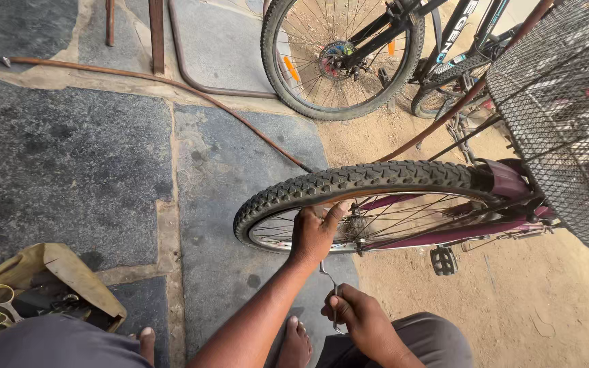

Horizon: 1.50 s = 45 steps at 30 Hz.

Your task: The person pries the tire off the rim of a bicycle wheel using a tire lever and their hands.

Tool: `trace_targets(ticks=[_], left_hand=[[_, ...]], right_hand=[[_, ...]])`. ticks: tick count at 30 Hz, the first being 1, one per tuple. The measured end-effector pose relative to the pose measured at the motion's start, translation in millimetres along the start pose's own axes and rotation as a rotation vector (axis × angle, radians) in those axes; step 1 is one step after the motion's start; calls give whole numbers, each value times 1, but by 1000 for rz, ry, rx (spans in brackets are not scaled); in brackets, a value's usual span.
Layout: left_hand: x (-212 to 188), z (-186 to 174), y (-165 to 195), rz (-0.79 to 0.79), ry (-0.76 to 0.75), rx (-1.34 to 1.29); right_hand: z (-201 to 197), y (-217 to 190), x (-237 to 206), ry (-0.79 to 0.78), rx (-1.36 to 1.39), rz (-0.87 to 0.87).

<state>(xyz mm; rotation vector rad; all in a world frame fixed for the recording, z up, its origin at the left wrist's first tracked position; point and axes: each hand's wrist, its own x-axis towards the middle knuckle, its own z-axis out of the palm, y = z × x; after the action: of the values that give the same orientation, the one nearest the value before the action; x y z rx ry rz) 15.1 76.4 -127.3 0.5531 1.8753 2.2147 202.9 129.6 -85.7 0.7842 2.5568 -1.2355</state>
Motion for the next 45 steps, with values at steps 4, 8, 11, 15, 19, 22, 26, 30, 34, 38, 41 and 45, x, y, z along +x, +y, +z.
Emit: trace_targets(ticks=[4,8,11,15,19,22,26,30,34,38,41,45], left_hand=[[-3,5,4,-9,5,-21],[-2,10,-6,-54,16,5],[3,14,-21,-4,-30,-69],[11,9,-33,-9,-137,-72],[9,-12,-16,-255,-342,-151],[-6,-36,9,-596,-491,-234],[-34,-62,37,-643,-573,142],[-54,-82,55,-231,-332,490],[-62,-114,73,-208,-354,787],[-51,-140,87,-382,-401,875],[-29,-149,96,-364,-365,882],[-2,-154,107,-179,-352,990]], right_hand=[[0,-2,4,156,242,-183],[-1,-17,24,249,487,-252],[10,-29,38,393,369,-493],[25,-34,49,294,634,-389],[34,-30,56,288,578,-396],[35,-25,65,332,601,-484],[30,-26,73,317,661,-286],[26,-40,69,373,713,-408],[23,-62,62,626,61,-365],[21,-75,62,778,-333,-479],[18,-73,66,774,-417,-621],[6,-63,75,595,-381,-640]])
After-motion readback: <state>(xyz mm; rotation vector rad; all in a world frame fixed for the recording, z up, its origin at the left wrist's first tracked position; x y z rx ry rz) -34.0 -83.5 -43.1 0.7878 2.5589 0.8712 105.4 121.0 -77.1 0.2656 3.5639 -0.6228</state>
